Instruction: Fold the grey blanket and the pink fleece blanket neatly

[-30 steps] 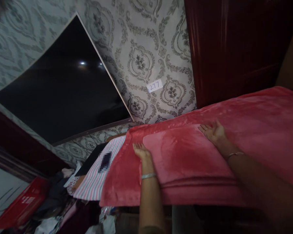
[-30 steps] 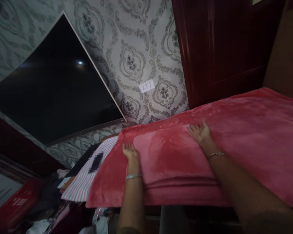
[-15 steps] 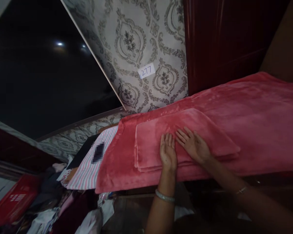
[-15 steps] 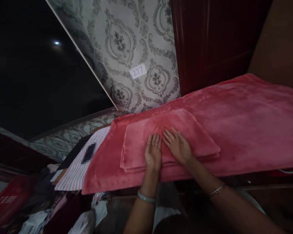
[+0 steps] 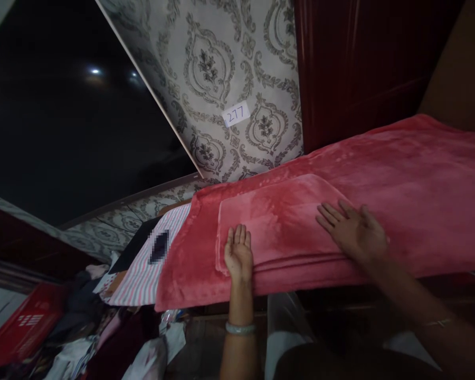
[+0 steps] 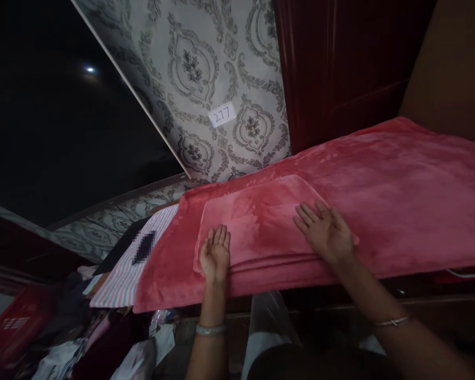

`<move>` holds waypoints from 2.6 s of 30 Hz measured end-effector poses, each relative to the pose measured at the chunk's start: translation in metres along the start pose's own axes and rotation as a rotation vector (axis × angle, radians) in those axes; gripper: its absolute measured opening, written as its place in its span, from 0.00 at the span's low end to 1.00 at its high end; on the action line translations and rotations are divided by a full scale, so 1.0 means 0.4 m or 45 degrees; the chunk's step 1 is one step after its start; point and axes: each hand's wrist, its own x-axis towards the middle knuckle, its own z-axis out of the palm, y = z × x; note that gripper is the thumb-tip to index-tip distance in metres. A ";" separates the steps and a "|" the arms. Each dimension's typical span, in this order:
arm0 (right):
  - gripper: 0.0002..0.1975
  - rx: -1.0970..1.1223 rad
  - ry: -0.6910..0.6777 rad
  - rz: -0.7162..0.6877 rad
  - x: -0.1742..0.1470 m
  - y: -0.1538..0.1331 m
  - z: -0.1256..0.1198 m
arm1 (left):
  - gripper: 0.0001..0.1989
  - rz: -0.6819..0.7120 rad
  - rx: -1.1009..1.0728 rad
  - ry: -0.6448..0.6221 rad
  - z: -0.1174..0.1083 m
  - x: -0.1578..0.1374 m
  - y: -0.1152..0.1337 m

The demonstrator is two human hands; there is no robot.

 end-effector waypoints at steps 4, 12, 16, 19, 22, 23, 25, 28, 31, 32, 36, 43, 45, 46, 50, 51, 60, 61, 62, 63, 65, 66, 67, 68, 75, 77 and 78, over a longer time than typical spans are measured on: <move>0.16 -0.037 0.056 -0.111 -0.011 -0.052 -0.027 | 0.10 0.000 -0.004 0.014 -0.026 0.000 0.044; 0.15 -0.094 0.324 -0.195 -0.041 -0.181 -0.144 | 0.11 0.043 0.025 0.026 -0.011 -0.024 0.068; 0.16 -0.241 0.200 -0.435 -0.127 -0.190 -0.078 | 0.16 0.053 0.027 -0.151 0.063 -0.078 0.044; 0.22 -0.240 0.020 -0.406 -0.173 -0.131 0.029 | 0.18 -0.119 0.039 -0.324 0.138 -0.126 -0.039; 0.25 -0.133 -0.068 -0.058 -0.157 -0.037 0.089 | 0.19 -0.283 0.004 -0.347 0.178 -0.144 -0.140; 0.24 -0.109 -0.031 0.030 -0.140 -0.007 0.088 | 0.19 -0.305 -0.001 -0.306 0.178 -0.142 -0.166; 0.20 -0.071 0.069 0.125 -0.101 0.037 0.061 | 0.18 -0.328 -0.007 -0.218 0.163 -0.134 -0.198; 0.16 -0.009 0.036 0.159 -0.060 0.061 -0.001 | 0.17 -0.361 -0.059 -0.182 0.128 -0.128 -0.203; 0.15 0.023 -0.063 0.156 -0.050 0.057 -0.036 | 0.17 -0.351 -0.088 -0.161 0.104 -0.132 -0.185; 0.14 0.018 -0.073 0.155 -0.050 0.056 -0.040 | 0.17 -0.330 -0.079 -0.150 0.098 -0.134 -0.178; 0.13 -0.024 -0.132 0.124 -0.044 0.057 -0.054 | 0.19 -0.210 -0.017 -0.143 0.060 -0.135 -0.131; 0.17 -0.090 -0.248 0.054 -0.057 0.053 -0.037 | 0.19 -0.042 0.018 -0.126 -0.008 -0.122 0.031; 0.17 -0.092 -0.337 0.057 -0.066 0.071 0.015 | 0.18 0.004 0.001 -0.146 0.029 -0.114 0.041; 0.17 -0.082 -0.390 0.074 -0.066 0.087 0.045 | 0.18 0.011 -0.015 -0.171 0.057 -0.109 0.032; 0.14 -0.043 -0.323 0.173 -0.019 0.176 0.125 | 0.19 -0.082 -0.053 -0.221 0.163 -0.074 -0.072; 0.12 -0.048 -0.242 0.193 -0.002 0.197 0.126 | 0.19 -0.118 -0.049 -0.176 0.175 -0.064 -0.101; 0.11 -0.084 -0.268 0.176 0.044 0.222 0.035 | 0.14 -0.216 -0.149 -0.102 0.092 -0.030 -0.158; 0.11 -0.084 -0.248 0.155 0.043 0.211 0.033 | 0.14 -0.196 -0.154 -0.105 0.085 -0.027 -0.149; 0.10 -0.082 -0.230 0.128 0.044 0.197 0.030 | 0.13 -0.166 -0.154 -0.110 0.078 -0.025 -0.137; 0.10 -0.082 -0.215 0.096 0.045 0.179 0.025 | 0.13 -0.126 -0.152 -0.115 0.069 -0.022 -0.123; 0.10 -0.096 -0.194 0.032 0.047 0.135 0.011 | 0.12 -0.032 -0.141 -0.117 0.046 -0.017 -0.085; 0.11 -0.117 -0.190 0.002 0.047 0.110 0.002 | 0.11 0.012 -0.135 -0.108 0.031 -0.016 -0.062; 0.12 -0.145 -0.185 -0.030 0.046 0.084 -0.008 | 0.10 0.053 -0.128 -0.093 0.013 -0.014 -0.036; 0.13 -0.170 -0.170 -0.066 0.043 0.059 -0.018 | 0.10 0.091 -0.120 -0.073 -0.005 -0.013 -0.009; 0.13 -0.203 0.117 -0.210 0.000 -0.073 -0.072 | 0.09 0.295 -0.009 0.164 -0.139 0.004 0.143; 0.11 -0.246 0.182 -0.252 -0.008 -0.095 -0.085 | 0.10 0.348 0.093 0.292 -0.160 0.001 0.161; 0.09 -0.295 0.202 -0.323 -0.011 -0.102 -0.089 | 0.11 0.406 0.181 0.342 -0.161 -0.004 0.165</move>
